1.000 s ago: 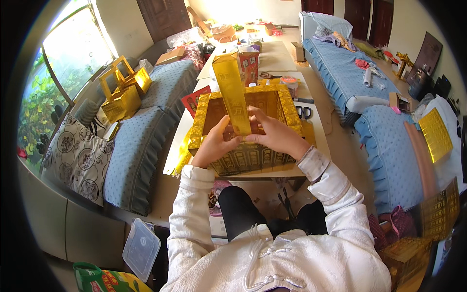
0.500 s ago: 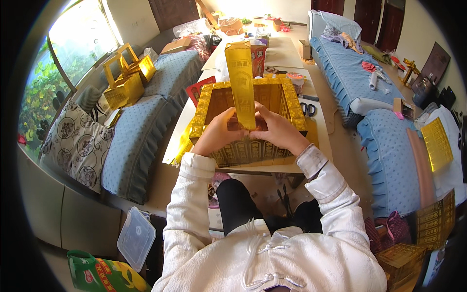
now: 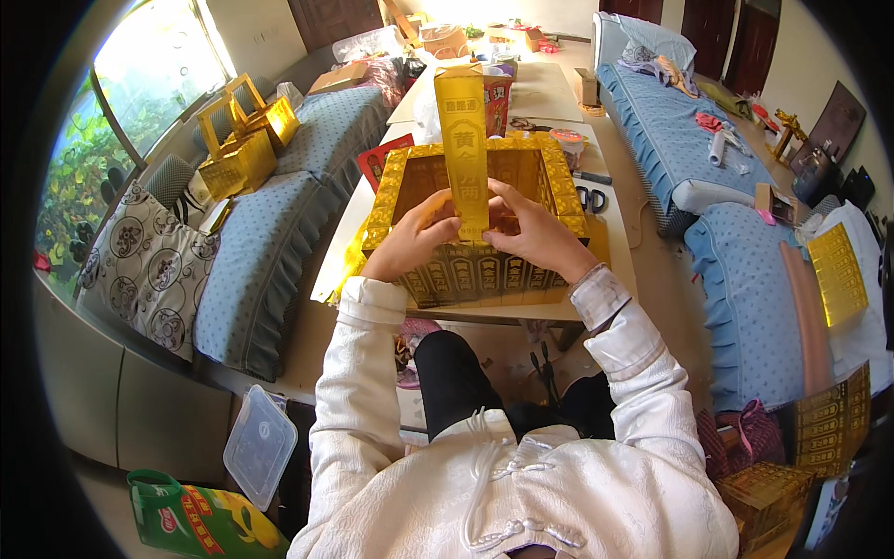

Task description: The person assembles a gold-patterned paper box by folding and taping its sides. They use scissors to trim excess paper and a tape dispenser to secure the flaps, then insert a smaller folded paper piece into the finished box.

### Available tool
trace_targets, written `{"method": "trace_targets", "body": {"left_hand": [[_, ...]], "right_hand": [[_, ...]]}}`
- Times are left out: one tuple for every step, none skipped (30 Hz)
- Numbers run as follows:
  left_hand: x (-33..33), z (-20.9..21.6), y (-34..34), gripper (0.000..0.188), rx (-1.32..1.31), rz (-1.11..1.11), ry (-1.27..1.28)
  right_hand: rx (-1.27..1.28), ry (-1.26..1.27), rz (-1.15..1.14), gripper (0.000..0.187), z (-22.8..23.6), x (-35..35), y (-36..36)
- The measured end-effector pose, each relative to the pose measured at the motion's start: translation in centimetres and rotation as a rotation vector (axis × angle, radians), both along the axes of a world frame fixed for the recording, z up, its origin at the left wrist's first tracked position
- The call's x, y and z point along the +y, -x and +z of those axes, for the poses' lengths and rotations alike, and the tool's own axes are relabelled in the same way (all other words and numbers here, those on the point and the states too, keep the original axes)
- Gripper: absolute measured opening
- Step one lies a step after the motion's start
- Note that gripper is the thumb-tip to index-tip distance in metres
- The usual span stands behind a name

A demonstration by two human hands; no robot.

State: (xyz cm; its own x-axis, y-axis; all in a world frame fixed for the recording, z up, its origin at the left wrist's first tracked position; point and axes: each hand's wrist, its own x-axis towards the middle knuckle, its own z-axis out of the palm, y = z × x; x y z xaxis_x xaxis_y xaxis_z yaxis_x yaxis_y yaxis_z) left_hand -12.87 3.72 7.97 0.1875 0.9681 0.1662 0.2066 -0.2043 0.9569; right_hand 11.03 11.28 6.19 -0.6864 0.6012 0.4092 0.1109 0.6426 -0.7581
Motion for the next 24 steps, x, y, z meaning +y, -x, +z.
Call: {"method": "trace_targets", "body": {"left_hand": [[0.0,-0.1,0.2,0.058,0.013,-0.002,-0.014],[0.0,-0.3,0.4,0.058,0.026,-0.004,-0.028],[0.1,-0.3,0.4,0.058,0.041,-0.010,-0.043],[0.2,-0.4,0.3,0.058,0.039,-0.017,-0.065],[0.2,-0.5,0.0,0.059,0.036,-0.024,-0.087],[0.2,-0.6,-0.2,0.060,0.035,-0.030,-0.108],[0.3,-0.8,-0.3,0.060,0.053,-0.040,-0.132],[0.5,-1.1,-0.3,0.061,0.070,-0.049,-0.155],[0.6,-1.0,-0.5,0.061,0.088,-0.060,-0.178],[0.6,-1.0,-0.6,0.061,0.090,-0.050,-0.168],[0.6,-0.8,-0.8,0.062,0.092,-0.039,-0.157],[0.4,-0.7,-0.9,0.062,0.094,-0.026,-0.146],[0.5,-0.8,-0.8,0.062,0.111,-0.019,-0.155],[0.7,-1.2,-0.6,0.062,0.128,-0.011,-0.163],[0.8,-1.2,-0.6,0.061,0.144,-0.005,-0.172],[0.9,-1.2,-0.7,0.062,0.146,-0.001,-0.175],[1.0,-1.3,-0.7,0.063,0.149,0.002,-0.179],[0.9,-1.2,-0.9,0.063,0.151,0.008,-0.181],[0.8,-1.0,-1.0,0.064,0.151,0.010,-0.171],[0.7,-0.8,-1.1,0.064,0.151,0.012,-0.162],[0.5,-0.7,-1.1,0.065,0.150,0.017,-0.153],[0.5,-0.7,-1.1,0.064,0.142,0.002,-0.149],[0.6,-0.8,-1.0,0.064,0.134,-0.013,-0.144],[0.5,-0.9,-0.8,0.063,0.123,-0.023,-0.141]], "right_hand": [[-0.004,0.008,0.000,0.079,0.1,-0.1,0.0],[-0.002,0.000,0.000,0.079,0.1,-0.1,0.0],[0.001,-0.008,-0.002,0.079,0.2,-0.1,-0.1],[0.004,-0.016,-0.005,0.078,0.2,-0.2,-0.1],[0.006,-0.021,-0.008,0.078,0.1,-0.1,-0.2],[0.009,-0.026,-0.011,0.078,0.0,-0.1,-0.1],[0.011,-0.031,-0.013,0.078,0.0,-0.1,-0.1],[0.014,-0.017,-0.007,0.078,0.0,-0.2,-0.1],[0.017,-0.003,-0.002,0.077,0.0,-0.2,-0.1],[0.021,0.011,0.003,0.077,0.1,-0.3,-0.1],[0.015,0.001,0.001,0.076,0.2,-0.3,-0.2],[0.010,-0.008,0.001,0.074,0.4,-0.4,-0.2],[0.006,-0.018,0.002,0.073,0.5,-0.4,-0.2],[0.006,-0.021,0.001,0.073,0.5,-0.4,-0.2],[0.006,-0.024,-0.001,0.072,0.4,-0.4,-0.2],[0.005,-0.027,-0.003,0.072,0.3,-0.4,-0.2],[0.004,-0.027,-0.003,0.071,0.3,-0.3,-0.2],[0.002,-0.025,-0.001,0.071,0.3,-0.3,-0.2],[0.000,-0.023,0.001,0.071,0.3,-0.3,-0.2],[0.000,-0.031,-0.002,0.073,0.3,-0.3,-0.2],[0.000,-0.039,-0.002,0.074,0.2,-0.2,-0.2],[-0.001,-0.047,-0.003,0.076,0.2,-0.2,-0.1],[0.007,-0.040,0.000,0.073,0.1,-0.2,-0.1],[0.012,-0.033,0.006,0.071,0.2,-0.2,0.0]]}}
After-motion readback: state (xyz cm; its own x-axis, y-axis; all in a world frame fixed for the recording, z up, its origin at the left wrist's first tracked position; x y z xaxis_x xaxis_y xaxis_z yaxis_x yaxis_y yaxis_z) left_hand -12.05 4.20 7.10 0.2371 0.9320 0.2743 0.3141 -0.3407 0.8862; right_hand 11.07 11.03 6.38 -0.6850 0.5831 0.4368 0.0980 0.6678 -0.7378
